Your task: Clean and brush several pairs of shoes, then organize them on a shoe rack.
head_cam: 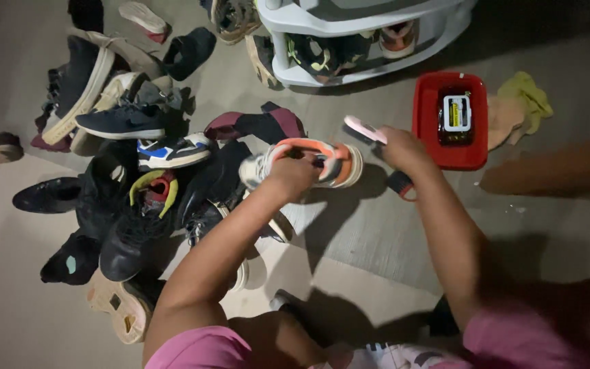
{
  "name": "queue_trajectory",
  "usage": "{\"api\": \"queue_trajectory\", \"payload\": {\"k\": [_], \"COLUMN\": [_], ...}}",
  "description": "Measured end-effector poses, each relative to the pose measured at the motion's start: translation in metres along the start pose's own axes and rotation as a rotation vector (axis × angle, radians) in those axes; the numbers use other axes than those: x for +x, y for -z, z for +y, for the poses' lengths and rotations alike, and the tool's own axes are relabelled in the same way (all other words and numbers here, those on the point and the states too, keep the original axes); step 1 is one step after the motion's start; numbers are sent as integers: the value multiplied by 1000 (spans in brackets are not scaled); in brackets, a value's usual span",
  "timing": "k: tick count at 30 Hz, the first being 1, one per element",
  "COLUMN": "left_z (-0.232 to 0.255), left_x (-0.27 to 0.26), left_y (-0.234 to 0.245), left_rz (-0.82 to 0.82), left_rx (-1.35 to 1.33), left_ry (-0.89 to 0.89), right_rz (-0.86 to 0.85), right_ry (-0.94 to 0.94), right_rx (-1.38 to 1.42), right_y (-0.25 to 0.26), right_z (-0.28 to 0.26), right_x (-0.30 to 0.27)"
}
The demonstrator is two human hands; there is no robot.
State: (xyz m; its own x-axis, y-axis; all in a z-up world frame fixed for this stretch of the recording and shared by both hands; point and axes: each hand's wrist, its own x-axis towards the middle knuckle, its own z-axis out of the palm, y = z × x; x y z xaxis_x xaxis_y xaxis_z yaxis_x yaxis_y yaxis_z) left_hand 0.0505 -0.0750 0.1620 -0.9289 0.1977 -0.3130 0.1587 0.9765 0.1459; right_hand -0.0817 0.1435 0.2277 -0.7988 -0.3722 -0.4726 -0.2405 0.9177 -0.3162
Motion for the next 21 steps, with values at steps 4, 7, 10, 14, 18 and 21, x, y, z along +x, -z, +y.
{"api": "queue_trajectory", "payload": {"k": [4,7,10,14,18,21], "left_z": [10,29,29,26,14,14], "left_x": [16,-7,-5,1,8,25], "left_y": [-35,8,2,2,-8,-33], "left_rz": [179,129,505,197,226,366], "left_rx": [-2,148,73,229,224,386], "left_ry": [-8,-232,-324,-194,-151,-158], "right_rz": [-122,-275,-380,-412,-369,-456], "right_ry": [187,331,255,275,149,56], "right_rx": [104,-82,-192,46,282,568], "right_y": [-49,-77,-79,-66,-65,-42], "right_z": [34,56,52,28,48,50], "right_x": [41,66,58,39,78,82]}}
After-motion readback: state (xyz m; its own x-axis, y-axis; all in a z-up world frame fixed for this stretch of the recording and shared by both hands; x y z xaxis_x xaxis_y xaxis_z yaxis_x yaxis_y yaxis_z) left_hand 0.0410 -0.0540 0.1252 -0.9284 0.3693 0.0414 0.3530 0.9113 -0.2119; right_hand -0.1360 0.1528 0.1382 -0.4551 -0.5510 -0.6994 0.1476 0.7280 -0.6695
